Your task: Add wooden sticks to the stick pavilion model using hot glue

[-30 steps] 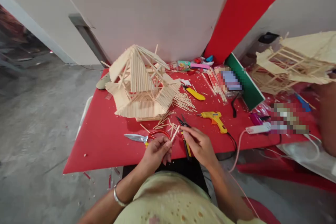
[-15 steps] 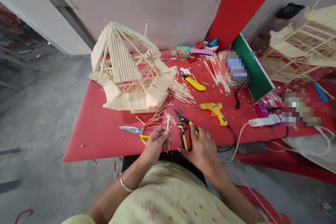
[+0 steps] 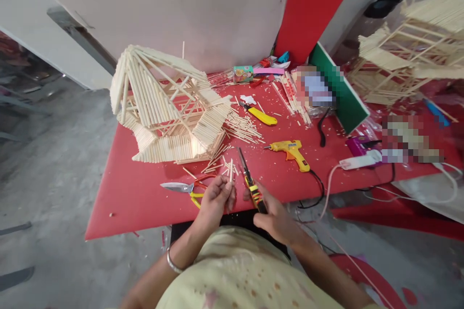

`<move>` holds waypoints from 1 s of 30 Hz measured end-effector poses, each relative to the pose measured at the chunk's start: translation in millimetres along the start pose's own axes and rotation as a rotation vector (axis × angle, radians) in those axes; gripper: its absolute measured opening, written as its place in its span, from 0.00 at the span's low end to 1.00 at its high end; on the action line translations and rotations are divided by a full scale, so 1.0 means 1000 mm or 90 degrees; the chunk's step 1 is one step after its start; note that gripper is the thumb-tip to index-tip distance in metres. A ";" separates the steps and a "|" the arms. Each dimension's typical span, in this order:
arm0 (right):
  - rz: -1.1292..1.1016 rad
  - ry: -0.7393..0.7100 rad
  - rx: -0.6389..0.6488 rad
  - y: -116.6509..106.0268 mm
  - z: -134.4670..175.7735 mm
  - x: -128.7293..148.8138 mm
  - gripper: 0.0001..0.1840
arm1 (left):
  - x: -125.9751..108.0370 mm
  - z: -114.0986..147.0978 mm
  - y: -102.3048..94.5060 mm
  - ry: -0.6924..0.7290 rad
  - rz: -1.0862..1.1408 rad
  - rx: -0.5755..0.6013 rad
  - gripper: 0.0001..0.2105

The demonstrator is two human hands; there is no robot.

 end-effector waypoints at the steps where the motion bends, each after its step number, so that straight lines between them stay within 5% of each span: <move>1: 0.053 -0.016 -0.025 0.001 -0.002 0.004 0.47 | -0.002 0.001 0.001 0.005 -0.003 -0.002 0.13; 6: 0.220 -0.053 -0.037 0.003 -0.009 0.002 0.46 | -0.006 0.005 0.001 0.019 -0.005 0.006 0.12; 14: 0.302 -0.123 -0.054 0.014 -0.009 -0.011 0.47 | -0.004 0.006 -0.003 0.015 -0.024 0.000 0.13; 24: 0.235 -0.154 -0.044 0.022 -0.013 0.008 0.31 | -0.002 0.010 -0.002 0.009 -0.052 -0.028 0.15; 30: 0.113 -0.102 -0.069 0.030 -0.003 0.005 0.32 | 0.001 0.020 -0.001 0.006 -0.098 -0.034 0.14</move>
Point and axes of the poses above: each hand's wrist, its own z-axis away from the middle knuckle, its own y-axis out of the palm, x = y × z, the point moved 4 cm from there along -z, towards the middle knuckle, and after that the axes turned 8 degrees about -y, right-handed, at the moved point
